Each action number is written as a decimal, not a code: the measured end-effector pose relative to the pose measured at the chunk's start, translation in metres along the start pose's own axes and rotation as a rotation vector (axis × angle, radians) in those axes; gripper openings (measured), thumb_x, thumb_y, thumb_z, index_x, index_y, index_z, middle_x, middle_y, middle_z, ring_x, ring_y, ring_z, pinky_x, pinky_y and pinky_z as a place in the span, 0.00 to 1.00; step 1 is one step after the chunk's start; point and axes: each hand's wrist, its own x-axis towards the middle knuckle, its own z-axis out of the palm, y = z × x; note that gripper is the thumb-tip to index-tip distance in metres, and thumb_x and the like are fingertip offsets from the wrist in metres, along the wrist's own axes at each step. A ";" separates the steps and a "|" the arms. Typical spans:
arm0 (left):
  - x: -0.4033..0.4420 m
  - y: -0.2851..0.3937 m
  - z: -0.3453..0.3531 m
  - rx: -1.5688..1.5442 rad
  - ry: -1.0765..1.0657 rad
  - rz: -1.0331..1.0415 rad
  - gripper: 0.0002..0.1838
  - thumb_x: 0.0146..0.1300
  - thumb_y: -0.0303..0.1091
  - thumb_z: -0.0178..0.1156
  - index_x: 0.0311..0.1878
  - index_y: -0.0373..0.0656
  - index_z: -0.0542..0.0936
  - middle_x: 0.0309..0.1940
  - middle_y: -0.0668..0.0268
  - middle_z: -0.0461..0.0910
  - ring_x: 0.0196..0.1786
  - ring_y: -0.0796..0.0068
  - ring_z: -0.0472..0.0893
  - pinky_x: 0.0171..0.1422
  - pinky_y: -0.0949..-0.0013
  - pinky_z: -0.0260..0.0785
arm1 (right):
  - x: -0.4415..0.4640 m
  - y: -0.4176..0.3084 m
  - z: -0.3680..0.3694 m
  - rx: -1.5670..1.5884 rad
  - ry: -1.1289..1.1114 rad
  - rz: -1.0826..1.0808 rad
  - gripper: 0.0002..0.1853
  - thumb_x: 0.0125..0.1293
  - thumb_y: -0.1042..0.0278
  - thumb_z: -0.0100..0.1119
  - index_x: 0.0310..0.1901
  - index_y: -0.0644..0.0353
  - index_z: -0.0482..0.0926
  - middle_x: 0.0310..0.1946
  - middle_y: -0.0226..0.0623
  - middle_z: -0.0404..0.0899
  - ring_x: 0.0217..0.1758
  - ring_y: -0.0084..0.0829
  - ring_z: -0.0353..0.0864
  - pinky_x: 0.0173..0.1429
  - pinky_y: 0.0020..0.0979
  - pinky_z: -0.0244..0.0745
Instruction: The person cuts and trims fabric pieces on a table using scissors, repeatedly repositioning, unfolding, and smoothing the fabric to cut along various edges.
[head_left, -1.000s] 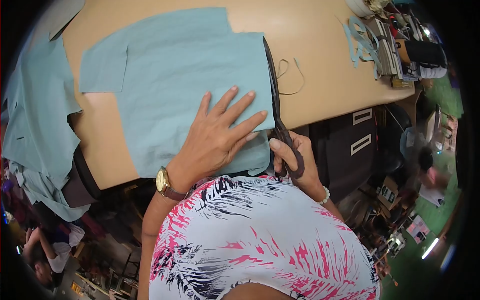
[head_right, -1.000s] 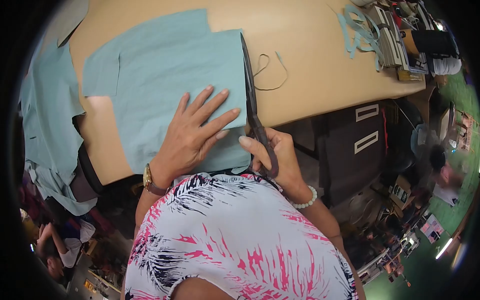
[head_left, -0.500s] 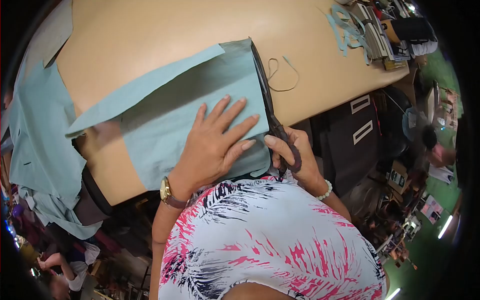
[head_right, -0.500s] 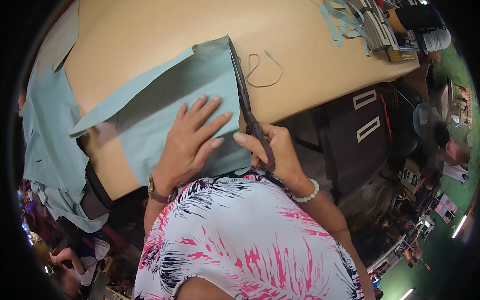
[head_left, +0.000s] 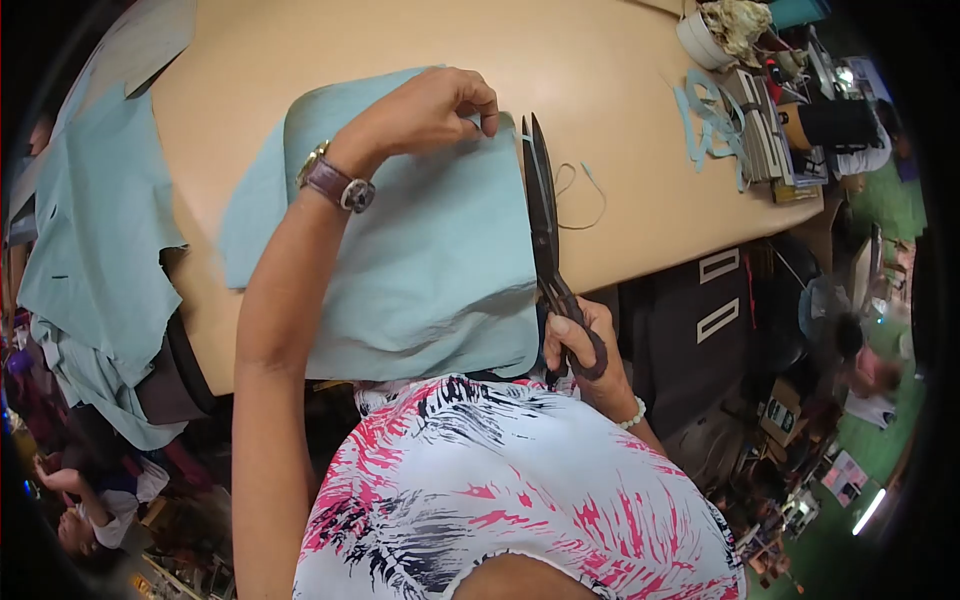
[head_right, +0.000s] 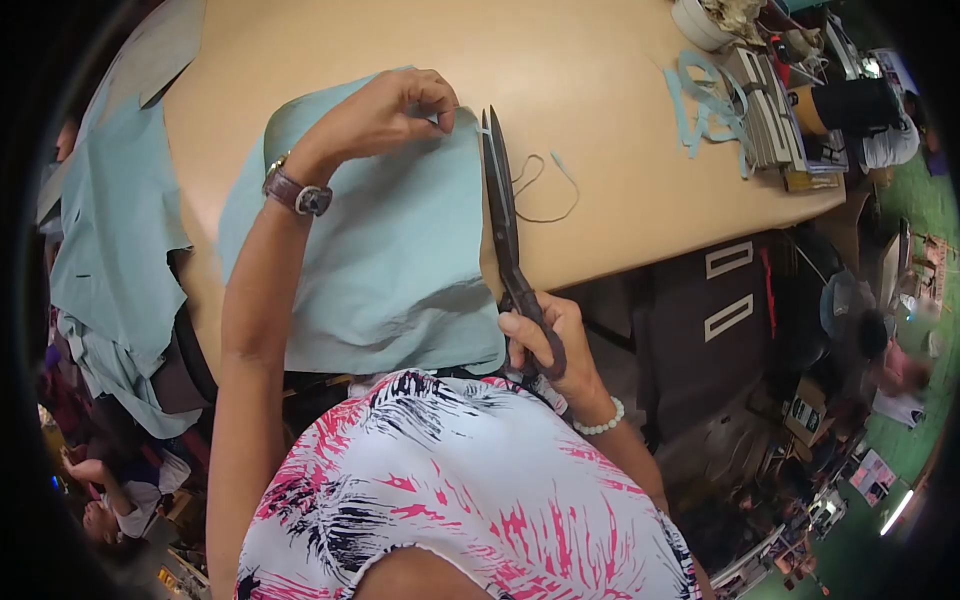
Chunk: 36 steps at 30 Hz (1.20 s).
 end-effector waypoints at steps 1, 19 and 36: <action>0.005 -0.004 -0.005 -0.003 -0.046 -0.024 0.03 0.47 0.22 0.57 0.27 0.37 0.78 0.29 0.65 0.78 0.37 0.70 0.75 0.47 0.70 0.66 | 0.000 0.000 -0.002 -0.001 -0.010 -0.001 0.15 0.56 0.59 0.60 0.26 0.64 0.71 0.12 0.30 0.70 0.14 0.16 0.67 0.19 0.18 0.58; -0.010 -0.012 -0.033 -0.453 -0.085 -0.115 0.09 0.51 0.29 0.61 0.36 0.37 0.82 0.33 0.67 0.81 0.39 0.80 0.77 0.52 0.76 0.66 | -0.007 0.011 -0.018 0.090 -0.184 0.071 0.16 0.47 0.61 0.65 0.26 0.64 0.71 0.17 0.30 0.70 0.18 0.19 0.71 0.23 0.19 0.66; -0.035 0.006 -0.008 -0.591 -0.002 -0.168 0.09 0.48 0.28 0.64 0.35 0.38 0.81 0.31 0.70 0.80 0.34 0.84 0.77 0.44 0.81 0.67 | 0.001 0.011 0.006 0.023 -0.096 0.017 0.19 0.41 0.62 0.73 0.25 0.61 0.71 0.19 0.21 0.66 0.22 0.12 0.63 0.25 0.16 0.55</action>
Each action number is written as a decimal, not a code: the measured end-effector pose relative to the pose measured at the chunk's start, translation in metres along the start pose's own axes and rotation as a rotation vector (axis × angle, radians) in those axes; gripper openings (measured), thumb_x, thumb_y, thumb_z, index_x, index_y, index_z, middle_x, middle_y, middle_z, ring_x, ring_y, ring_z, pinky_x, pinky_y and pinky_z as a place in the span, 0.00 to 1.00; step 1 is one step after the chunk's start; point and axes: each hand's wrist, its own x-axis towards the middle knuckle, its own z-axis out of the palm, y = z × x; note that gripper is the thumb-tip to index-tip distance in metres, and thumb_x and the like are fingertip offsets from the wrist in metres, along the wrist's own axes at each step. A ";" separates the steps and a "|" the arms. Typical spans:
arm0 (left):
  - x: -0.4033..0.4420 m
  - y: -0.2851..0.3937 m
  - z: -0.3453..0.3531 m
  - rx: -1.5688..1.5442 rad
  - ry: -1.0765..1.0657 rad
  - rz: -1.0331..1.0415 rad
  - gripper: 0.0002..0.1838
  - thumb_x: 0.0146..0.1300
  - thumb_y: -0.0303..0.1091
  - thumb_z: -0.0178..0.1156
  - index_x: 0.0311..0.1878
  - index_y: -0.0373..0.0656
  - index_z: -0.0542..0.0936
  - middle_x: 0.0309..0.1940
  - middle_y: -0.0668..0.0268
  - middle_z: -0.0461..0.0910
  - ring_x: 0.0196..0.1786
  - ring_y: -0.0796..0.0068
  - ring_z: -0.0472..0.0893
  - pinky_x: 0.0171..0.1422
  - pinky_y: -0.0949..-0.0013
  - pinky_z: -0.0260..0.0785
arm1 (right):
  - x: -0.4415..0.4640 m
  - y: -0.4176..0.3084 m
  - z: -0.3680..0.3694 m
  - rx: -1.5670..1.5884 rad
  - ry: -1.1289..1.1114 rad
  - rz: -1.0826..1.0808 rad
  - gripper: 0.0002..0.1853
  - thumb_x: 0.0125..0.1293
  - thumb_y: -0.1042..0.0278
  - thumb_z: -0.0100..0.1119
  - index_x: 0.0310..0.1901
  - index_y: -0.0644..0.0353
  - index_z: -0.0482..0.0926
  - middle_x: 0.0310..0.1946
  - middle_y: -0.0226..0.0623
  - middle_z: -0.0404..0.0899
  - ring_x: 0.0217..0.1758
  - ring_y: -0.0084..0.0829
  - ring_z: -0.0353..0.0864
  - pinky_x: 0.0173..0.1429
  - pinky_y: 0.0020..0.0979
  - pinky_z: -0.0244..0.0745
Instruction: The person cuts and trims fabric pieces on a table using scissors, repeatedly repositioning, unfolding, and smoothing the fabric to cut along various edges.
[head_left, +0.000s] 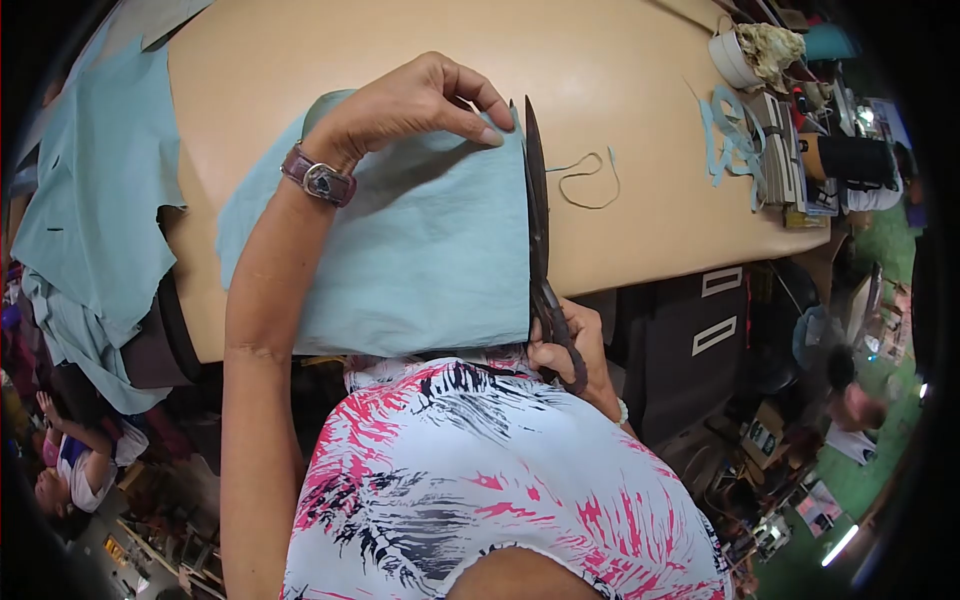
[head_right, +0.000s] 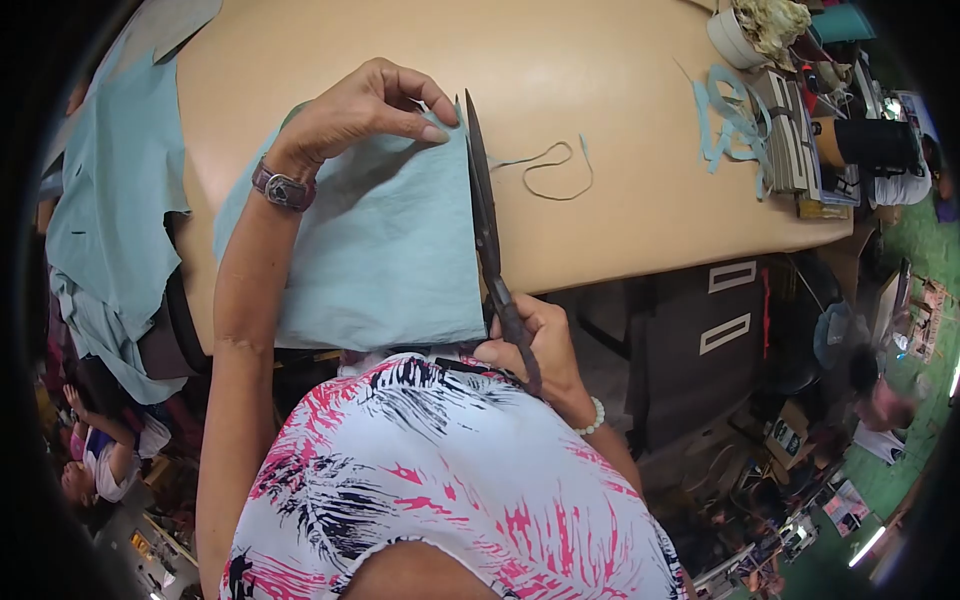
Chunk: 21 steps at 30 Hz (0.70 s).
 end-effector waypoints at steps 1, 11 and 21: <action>0.000 0.000 0.000 -0.004 -0.001 0.005 0.09 0.48 0.28 0.64 0.35 0.38 0.81 0.31 0.70 0.80 0.34 0.84 0.76 0.44 0.81 0.67 | 0.000 -0.002 0.002 -0.022 0.009 0.001 0.19 0.41 0.62 0.73 0.25 0.61 0.70 0.19 0.21 0.66 0.22 0.12 0.62 0.25 0.16 0.55; -0.001 0.006 -0.002 0.073 0.035 0.009 0.11 0.47 0.30 0.66 0.35 0.39 0.82 0.30 0.71 0.80 0.34 0.86 0.76 0.43 0.81 0.66 | -0.001 -0.004 0.004 -0.219 0.071 -0.099 0.19 0.41 0.64 0.74 0.22 0.61 0.69 0.16 0.21 0.65 0.19 0.11 0.61 0.22 0.17 0.54; -0.003 0.009 0.001 0.119 0.034 0.030 0.12 0.47 0.32 0.66 0.36 0.39 0.82 0.31 0.70 0.81 0.36 0.85 0.76 0.46 0.81 0.66 | 0.000 0.001 0.003 -0.240 0.096 -0.095 0.21 0.40 0.60 0.76 0.20 0.60 0.69 0.14 0.20 0.64 0.17 0.10 0.59 0.21 0.16 0.51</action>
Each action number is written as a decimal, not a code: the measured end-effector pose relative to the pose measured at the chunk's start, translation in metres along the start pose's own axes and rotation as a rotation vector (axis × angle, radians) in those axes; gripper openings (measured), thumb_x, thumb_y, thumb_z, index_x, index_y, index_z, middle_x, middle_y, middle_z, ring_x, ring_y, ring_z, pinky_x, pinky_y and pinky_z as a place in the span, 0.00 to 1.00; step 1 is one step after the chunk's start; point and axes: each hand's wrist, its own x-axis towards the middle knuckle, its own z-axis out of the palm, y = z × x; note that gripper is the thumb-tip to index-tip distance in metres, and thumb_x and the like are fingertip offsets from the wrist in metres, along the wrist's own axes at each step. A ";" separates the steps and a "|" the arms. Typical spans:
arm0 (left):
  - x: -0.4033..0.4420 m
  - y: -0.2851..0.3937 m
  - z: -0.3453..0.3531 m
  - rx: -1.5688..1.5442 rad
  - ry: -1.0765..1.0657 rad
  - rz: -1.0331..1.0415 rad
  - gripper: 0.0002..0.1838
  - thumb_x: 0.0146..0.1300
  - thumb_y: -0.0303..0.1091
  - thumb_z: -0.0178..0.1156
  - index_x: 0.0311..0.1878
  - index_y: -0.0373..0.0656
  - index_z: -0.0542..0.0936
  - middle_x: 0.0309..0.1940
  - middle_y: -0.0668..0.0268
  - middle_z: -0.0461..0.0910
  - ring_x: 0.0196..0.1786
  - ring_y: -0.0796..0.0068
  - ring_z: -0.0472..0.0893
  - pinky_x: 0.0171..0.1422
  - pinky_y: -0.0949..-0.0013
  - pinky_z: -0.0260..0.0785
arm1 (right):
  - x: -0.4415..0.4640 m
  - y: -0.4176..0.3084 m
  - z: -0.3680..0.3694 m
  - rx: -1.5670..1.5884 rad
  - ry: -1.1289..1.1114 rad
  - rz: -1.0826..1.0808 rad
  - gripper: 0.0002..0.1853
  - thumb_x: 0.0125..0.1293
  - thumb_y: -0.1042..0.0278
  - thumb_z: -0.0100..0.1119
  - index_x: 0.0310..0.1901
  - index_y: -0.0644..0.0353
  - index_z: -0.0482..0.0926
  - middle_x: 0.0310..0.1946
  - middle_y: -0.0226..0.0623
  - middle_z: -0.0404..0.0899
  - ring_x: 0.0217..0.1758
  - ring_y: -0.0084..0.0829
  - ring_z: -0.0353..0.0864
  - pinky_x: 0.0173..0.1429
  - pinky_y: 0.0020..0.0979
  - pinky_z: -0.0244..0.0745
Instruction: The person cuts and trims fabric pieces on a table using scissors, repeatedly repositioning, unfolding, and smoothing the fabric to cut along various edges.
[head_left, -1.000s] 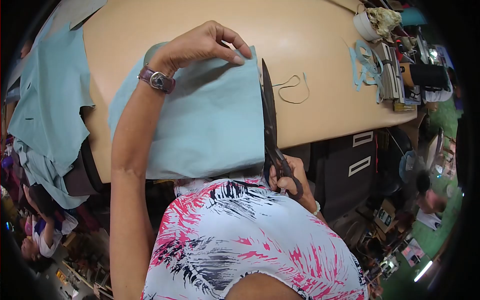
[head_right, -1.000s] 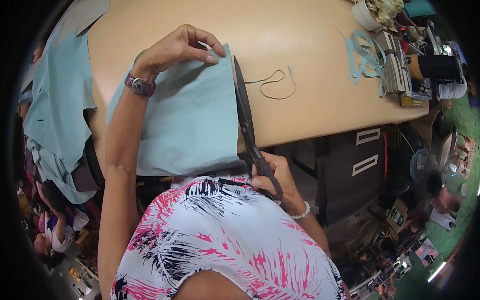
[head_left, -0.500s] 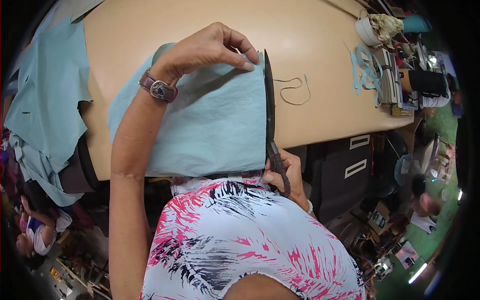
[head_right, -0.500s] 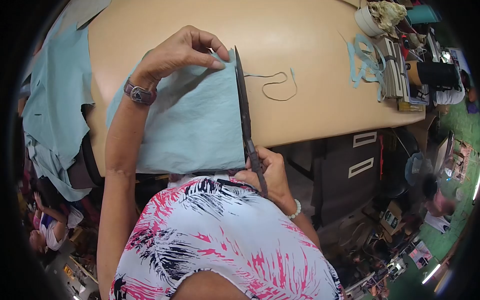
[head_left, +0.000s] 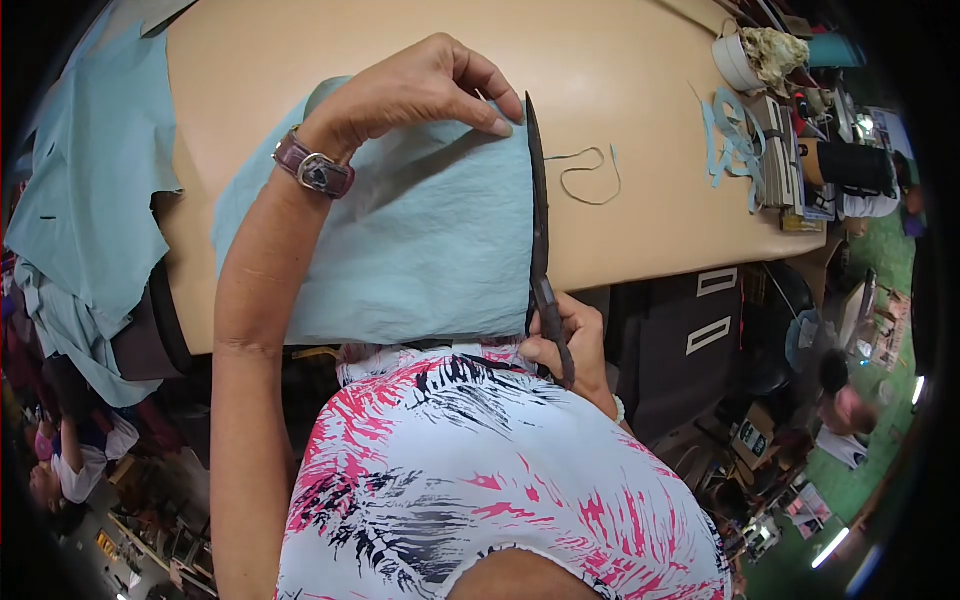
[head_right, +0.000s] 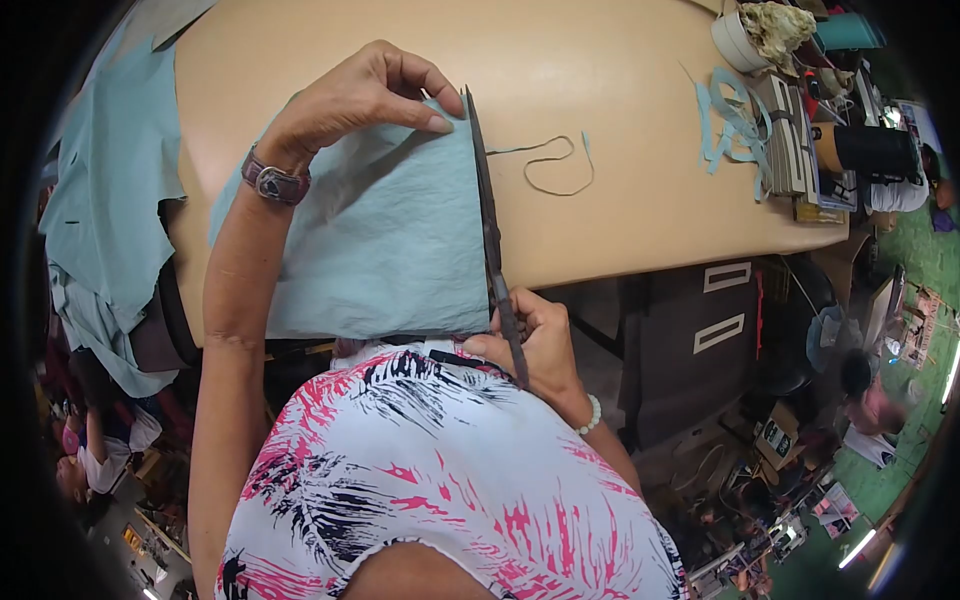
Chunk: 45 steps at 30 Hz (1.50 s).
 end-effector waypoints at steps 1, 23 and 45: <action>0.000 0.001 0.000 0.005 0.003 0.000 0.12 0.47 0.32 0.66 0.36 0.39 0.82 0.31 0.70 0.81 0.36 0.84 0.76 0.46 0.81 0.66 | 0.000 0.001 0.000 0.000 0.002 -0.002 0.21 0.40 0.60 0.76 0.20 0.60 0.69 0.14 0.20 0.64 0.17 0.10 0.59 0.21 0.16 0.51; -0.001 0.002 0.001 -0.026 -0.008 -0.027 0.12 0.47 0.31 0.66 0.36 0.38 0.82 0.30 0.69 0.81 0.33 0.84 0.77 0.42 0.82 0.67 | -0.004 0.000 0.004 -0.017 0.032 0.039 0.18 0.46 0.66 0.73 0.20 0.60 0.69 0.14 0.20 0.65 0.18 0.09 0.59 0.19 0.16 0.53; -0.030 -0.031 0.014 0.933 0.477 0.209 0.19 0.51 0.27 0.60 0.49 0.42 0.77 0.53 0.58 0.72 0.61 0.55 0.65 0.65 0.52 0.54 | 0.136 -0.133 -0.048 -1.141 0.048 -0.378 0.19 0.45 0.59 0.70 0.18 0.67 0.74 0.08 0.39 0.69 0.13 0.30 0.68 0.23 0.32 0.64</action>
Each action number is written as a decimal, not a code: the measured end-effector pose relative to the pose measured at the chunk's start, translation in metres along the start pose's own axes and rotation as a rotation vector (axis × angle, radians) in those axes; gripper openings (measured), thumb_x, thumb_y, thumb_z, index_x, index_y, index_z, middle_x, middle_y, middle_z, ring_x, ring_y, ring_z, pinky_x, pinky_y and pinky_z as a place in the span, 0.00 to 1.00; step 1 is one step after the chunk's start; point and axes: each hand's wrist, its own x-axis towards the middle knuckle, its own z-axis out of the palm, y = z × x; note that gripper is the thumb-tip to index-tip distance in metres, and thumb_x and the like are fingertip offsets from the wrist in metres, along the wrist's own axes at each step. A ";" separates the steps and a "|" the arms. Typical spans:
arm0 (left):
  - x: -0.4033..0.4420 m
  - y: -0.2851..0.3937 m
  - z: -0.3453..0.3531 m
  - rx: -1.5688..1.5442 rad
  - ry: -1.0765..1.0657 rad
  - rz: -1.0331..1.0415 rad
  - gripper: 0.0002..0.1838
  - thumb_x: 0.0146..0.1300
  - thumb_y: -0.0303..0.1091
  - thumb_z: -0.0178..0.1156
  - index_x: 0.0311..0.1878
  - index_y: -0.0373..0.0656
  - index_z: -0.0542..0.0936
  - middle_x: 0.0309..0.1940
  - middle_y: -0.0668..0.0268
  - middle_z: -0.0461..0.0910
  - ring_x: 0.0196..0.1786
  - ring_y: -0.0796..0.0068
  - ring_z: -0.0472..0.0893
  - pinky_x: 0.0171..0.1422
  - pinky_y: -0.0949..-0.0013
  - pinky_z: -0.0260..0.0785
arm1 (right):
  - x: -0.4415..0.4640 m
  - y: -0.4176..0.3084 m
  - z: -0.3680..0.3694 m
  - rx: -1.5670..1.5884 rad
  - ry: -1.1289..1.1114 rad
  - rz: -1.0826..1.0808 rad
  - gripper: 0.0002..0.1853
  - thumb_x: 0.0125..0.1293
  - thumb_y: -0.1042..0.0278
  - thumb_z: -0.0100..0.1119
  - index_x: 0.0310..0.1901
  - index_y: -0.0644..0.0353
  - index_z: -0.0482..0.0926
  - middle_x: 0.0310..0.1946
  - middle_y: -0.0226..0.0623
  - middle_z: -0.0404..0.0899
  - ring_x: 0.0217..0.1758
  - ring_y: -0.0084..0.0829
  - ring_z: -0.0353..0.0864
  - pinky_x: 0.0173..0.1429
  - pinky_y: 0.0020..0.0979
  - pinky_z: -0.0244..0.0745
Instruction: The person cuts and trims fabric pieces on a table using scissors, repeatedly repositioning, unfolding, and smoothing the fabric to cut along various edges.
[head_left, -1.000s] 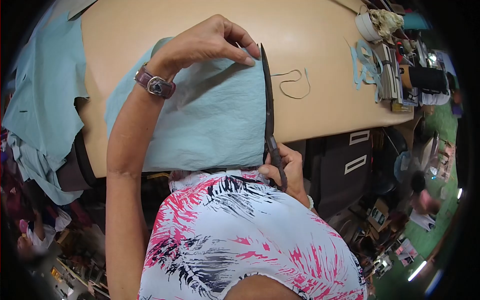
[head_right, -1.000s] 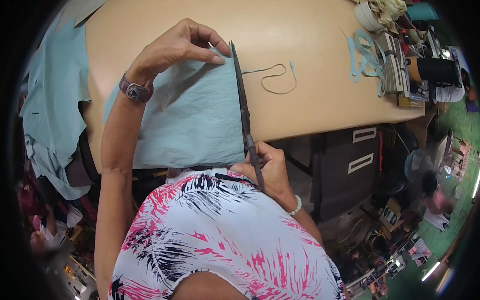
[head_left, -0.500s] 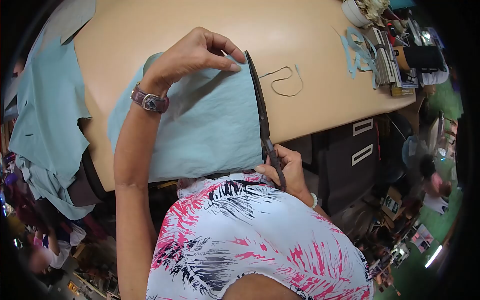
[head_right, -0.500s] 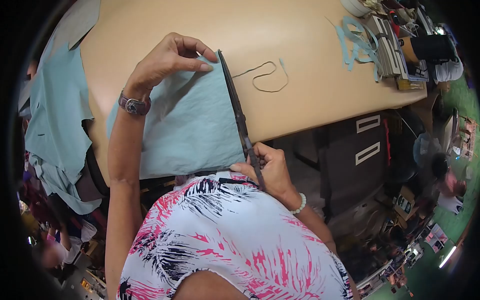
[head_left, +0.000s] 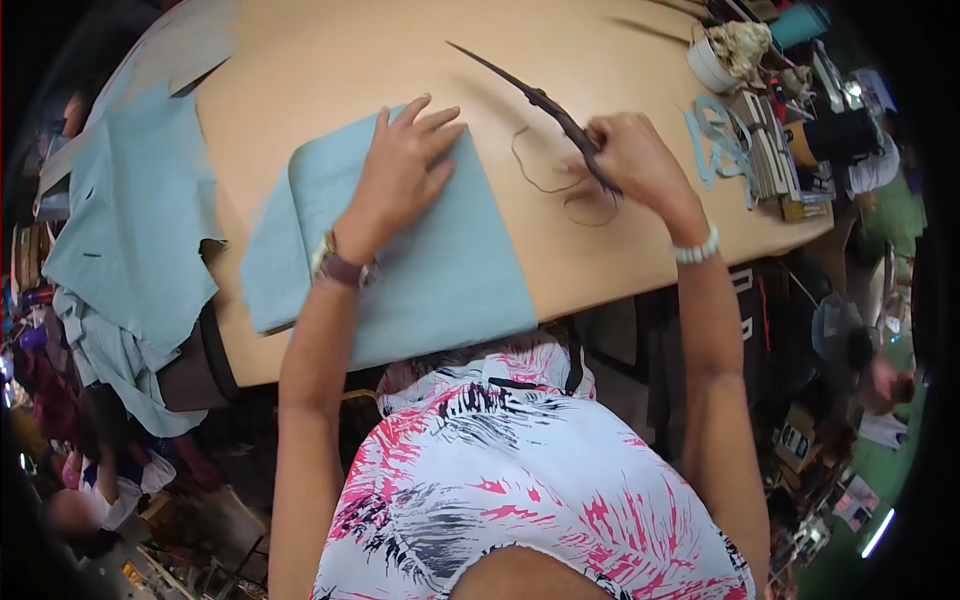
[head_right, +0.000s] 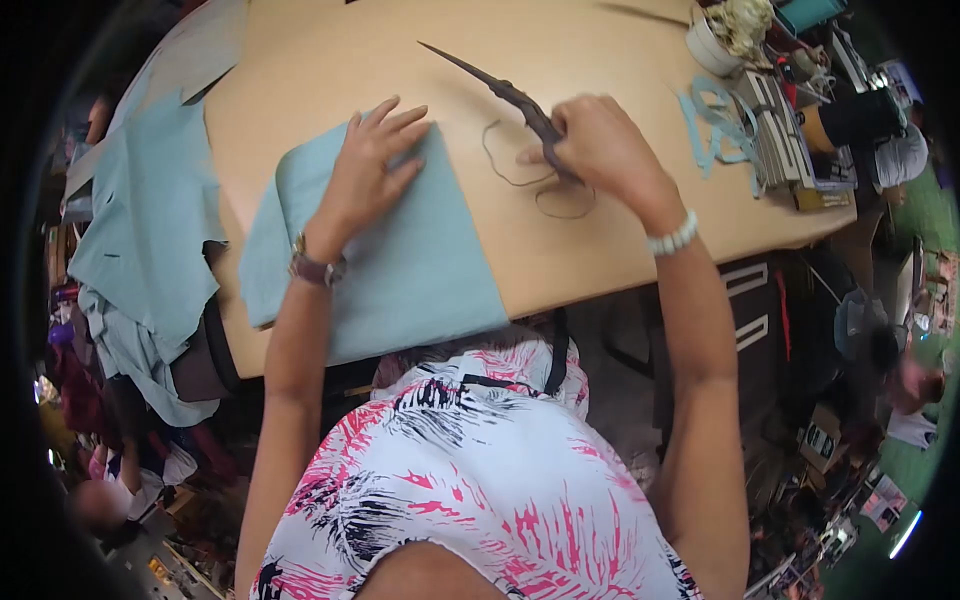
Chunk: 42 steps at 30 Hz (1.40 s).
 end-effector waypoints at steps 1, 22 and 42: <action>-0.010 0.012 -0.005 0.107 0.022 -0.022 0.20 0.51 0.28 0.60 0.50 0.42 0.76 0.56 0.57 0.70 0.63 0.54 0.62 0.66 0.49 0.51 | 0.021 0.002 -0.001 -0.026 0.015 -0.037 0.19 0.44 0.59 0.70 0.18 0.68 0.74 0.09 0.41 0.70 0.14 0.33 0.68 0.24 0.33 0.65; -0.104 0.045 0.006 0.186 -0.027 -0.444 0.26 0.63 0.41 0.49 0.64 0.46 0.62 0.67 0.57 0.54 0.69 0.53 0.50 0.68 0.45 0.40 | -0.065 0.017 0.072 -0.033 0.381 -0.193 0.10 0.54 0.77 0.55 0.39 0.62 0.77 0.37 0.40 0.76 0.39 0.40 0.75 0.41 0.32 0.71; -0.102 0.051 0.000 0.157 -0.057 -0.422 0.37 0.56 0.52 0.56 0.66 0.45 0.59 0.68 0.55 0.51 0.71 0.53 0.47 0.69 0.45 0.36 | -0.007 0.155 -0.089 -0.192 0.629 0.193 0.10 0.55 0.70 0.55 0.38 0.64 0.79 0.33 0.49 0.80 0.39 0.39 0.80 0.43 0.32 0.73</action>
